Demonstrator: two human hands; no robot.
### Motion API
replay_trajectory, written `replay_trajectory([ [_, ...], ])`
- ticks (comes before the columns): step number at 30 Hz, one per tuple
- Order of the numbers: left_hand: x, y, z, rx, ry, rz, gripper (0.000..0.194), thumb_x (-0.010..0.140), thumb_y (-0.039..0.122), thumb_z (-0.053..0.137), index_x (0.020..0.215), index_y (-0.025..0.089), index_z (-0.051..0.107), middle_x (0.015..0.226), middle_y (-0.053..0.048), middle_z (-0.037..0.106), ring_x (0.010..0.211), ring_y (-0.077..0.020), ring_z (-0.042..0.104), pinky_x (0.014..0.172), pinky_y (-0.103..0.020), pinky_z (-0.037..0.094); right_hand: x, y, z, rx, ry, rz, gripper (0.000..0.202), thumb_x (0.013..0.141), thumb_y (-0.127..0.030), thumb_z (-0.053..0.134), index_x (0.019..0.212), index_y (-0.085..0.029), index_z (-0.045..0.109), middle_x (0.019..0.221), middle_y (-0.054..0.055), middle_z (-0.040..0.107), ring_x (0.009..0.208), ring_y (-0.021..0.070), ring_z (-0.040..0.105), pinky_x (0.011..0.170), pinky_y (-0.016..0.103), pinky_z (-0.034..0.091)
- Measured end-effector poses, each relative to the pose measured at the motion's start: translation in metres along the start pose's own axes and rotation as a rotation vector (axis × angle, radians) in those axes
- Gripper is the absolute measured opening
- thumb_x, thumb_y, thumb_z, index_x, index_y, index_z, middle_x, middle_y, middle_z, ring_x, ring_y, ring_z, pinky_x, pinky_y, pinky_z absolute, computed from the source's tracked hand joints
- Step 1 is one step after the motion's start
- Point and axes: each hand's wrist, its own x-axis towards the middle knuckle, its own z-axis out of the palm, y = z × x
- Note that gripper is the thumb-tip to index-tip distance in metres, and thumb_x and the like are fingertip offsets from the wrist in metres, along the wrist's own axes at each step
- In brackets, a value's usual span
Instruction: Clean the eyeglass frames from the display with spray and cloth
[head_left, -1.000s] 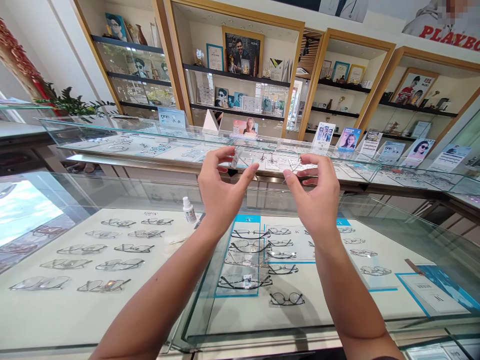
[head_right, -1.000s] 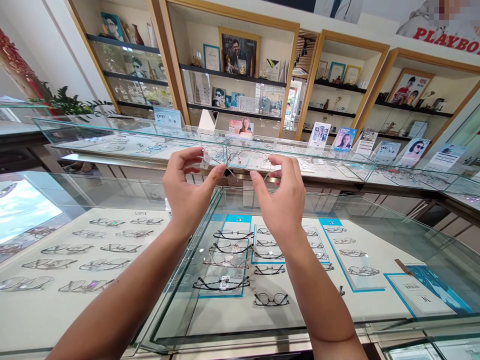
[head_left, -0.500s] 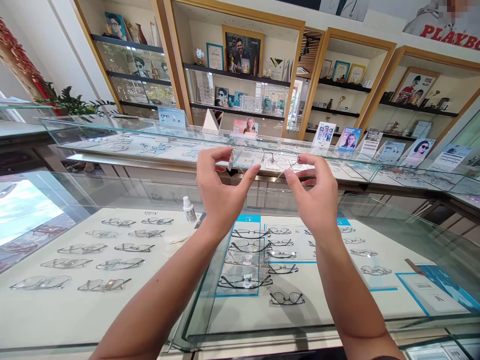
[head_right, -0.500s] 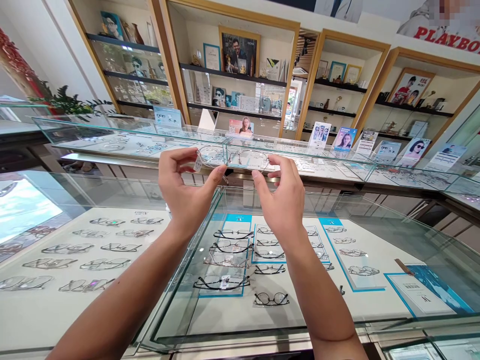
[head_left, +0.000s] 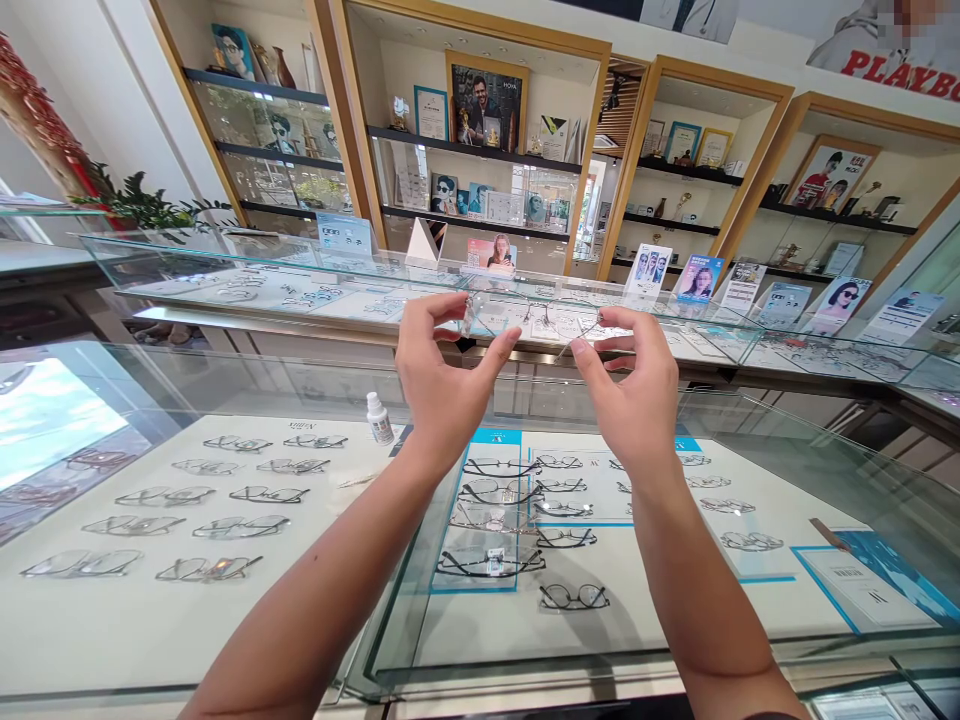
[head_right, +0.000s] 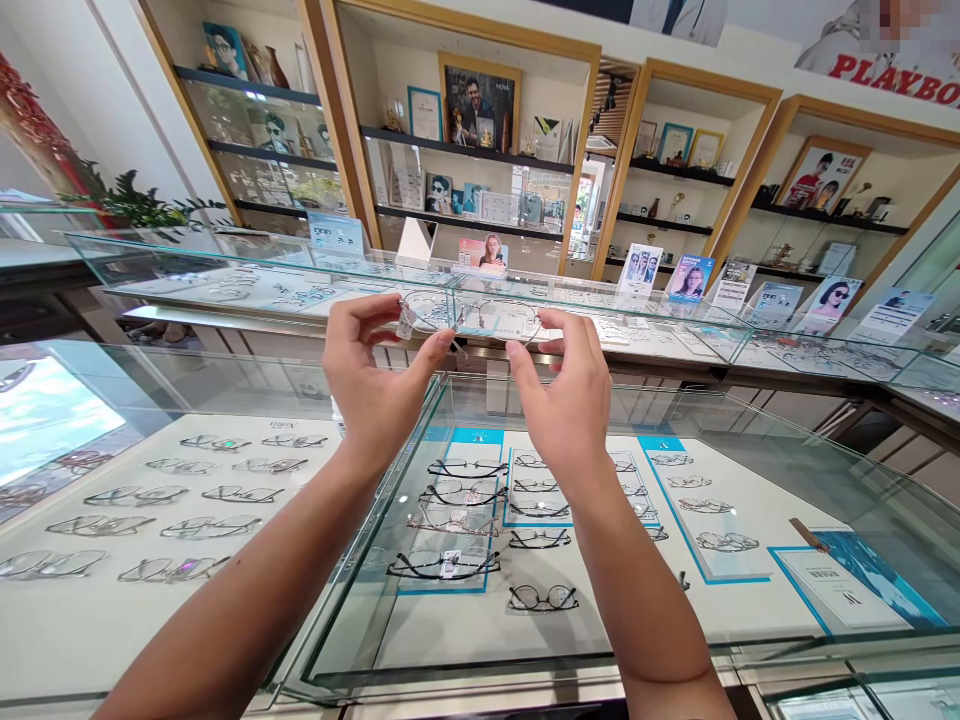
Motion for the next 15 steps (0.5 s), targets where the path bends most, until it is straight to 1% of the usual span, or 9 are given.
replay_trajectory([
  [3,0.0,-0.002,0.001,-0.016,-0.013,-0.005,0.053,0.084,0.052,0.09,0.122,0.024,0.064,0.119,-0.008,0.071,0.11,-0.0245,0.07,0.087,-0.04,0.06,0.0,0.0,0.0,0.015,0.011,-0.027,0.028,0.097,-0.031,0.071,0.124,-0.03,0.064,0.133,0.007,0.071,0.109,0.0249,0.073,0.081,0.042,0.061],
  [6,0.0,-0.006,0.002,-0.034,-0.018,0.029,0.054,0.085,0.052,0.09,0.124,0.025,0.063,0.122,-0.009,0.069,0.113,-0.0251,0.07,0.089,-0.041,0.061,0.001,0.0,0.001,0.04,0.028,-0.073,0.029,0.096,-0.028,0.071,0.125,-0.03,0.064,0.131,0.007,0.071,0.12,0.0269,0.07,0.086,0.044,0.062],
  [11,-0.001,-0.013,0.003,-0.028,0.042,0.159,0.055,0.086,0.047,0.09,0.129,0.026,0.063,0.125,-0.01,0.066,0.118,-0.0279,0.067,0.092,-0.045,0.061,0.001,0.002,0.002,0.096,0.04,-0.096,0.031,0.096,-0.026,0.07,0.126,-0.03,0.064,0.132,0.008,0.07,0.128,0.0282,0.068,0.095,0.048,0.064],
  [15,-0.001,-0.014,0.002,0.034,0.09,0.261,0.057,0.082,0.041,0.092,0.129,0.027,0.062,0.124,-0.009,0.068,0.119,-0.0302,0.067,0.089,-0.046,0.061,0.002,0.005,0.003,0.127,0.029,-0.078,0.033,0.096,-0.019,0.062,0.128,-0.029,0.063,0.135,0.008,0.07,0.129,0.026,0.069,0.099,0.047,0.063],
])
